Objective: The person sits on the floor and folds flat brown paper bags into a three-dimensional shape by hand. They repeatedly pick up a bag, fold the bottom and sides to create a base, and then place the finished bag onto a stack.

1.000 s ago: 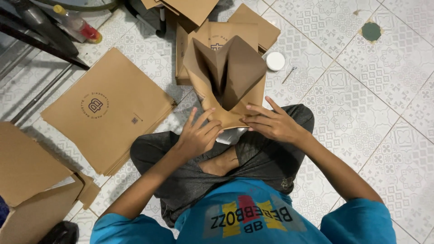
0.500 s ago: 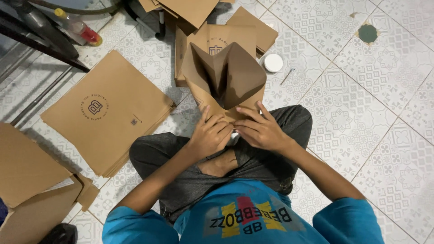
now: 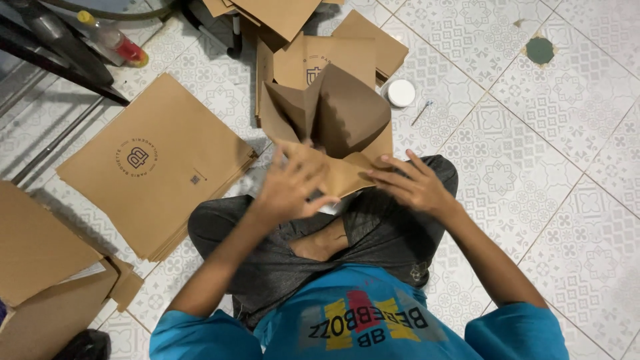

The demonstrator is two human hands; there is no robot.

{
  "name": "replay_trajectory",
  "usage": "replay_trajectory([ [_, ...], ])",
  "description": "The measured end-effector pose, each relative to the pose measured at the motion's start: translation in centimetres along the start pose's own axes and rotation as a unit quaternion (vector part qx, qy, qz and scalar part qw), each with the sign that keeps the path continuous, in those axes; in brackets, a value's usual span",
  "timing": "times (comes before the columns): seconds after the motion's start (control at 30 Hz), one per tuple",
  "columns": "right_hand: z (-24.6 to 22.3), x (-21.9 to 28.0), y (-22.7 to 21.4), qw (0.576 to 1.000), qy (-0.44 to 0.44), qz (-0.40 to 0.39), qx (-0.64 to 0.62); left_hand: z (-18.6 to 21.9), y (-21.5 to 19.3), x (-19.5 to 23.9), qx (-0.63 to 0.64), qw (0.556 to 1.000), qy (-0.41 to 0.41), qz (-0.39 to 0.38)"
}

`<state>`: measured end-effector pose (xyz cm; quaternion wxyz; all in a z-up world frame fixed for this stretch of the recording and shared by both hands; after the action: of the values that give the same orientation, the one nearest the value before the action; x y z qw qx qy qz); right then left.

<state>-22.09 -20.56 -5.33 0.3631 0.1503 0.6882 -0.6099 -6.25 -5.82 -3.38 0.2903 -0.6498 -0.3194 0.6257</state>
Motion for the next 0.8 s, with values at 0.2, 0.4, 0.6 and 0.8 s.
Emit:
replay_trajectory([
  [0.2, 2.8, 1.0, -0.6, 0.993, 0.097, -0.028, 0.061, -3.6, -1.4, -1.1, 0.030, 0.999, 0.010, -0.040],
  [0.4, -0.3, -2.5, 1.8, 0.976, 0.187, 0.060, -0.092, -2.7, -1.8, -1.0, 0.157, 0.985, -0.057, -0.046],
  [0.6, -2.5, -6.8, 3.7, 0.944, 0.221, 0.145, -0.196, -2.4, -1.6, -0.7, 0.158, 0.985, -0.058, -0.046],
  [0.8, -2.9, -6.9, 4.2, 0.933, 0.240, 0.161, -0.216, -2.2, -2.5, -1.8, 0.166, 0.983, -0.051, -0.057],
])
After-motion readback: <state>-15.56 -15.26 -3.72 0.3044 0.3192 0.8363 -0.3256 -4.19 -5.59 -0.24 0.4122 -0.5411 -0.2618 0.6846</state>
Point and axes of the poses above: each hand's wrist, its own x-axis away from the middle knuckle, its own y-axis out of the palm, z = x × y, the point moved 7 cm from there along -x, towards the middle knuckle, and after that the axes turned 5 degrees about -x, right-handed, at the moved point
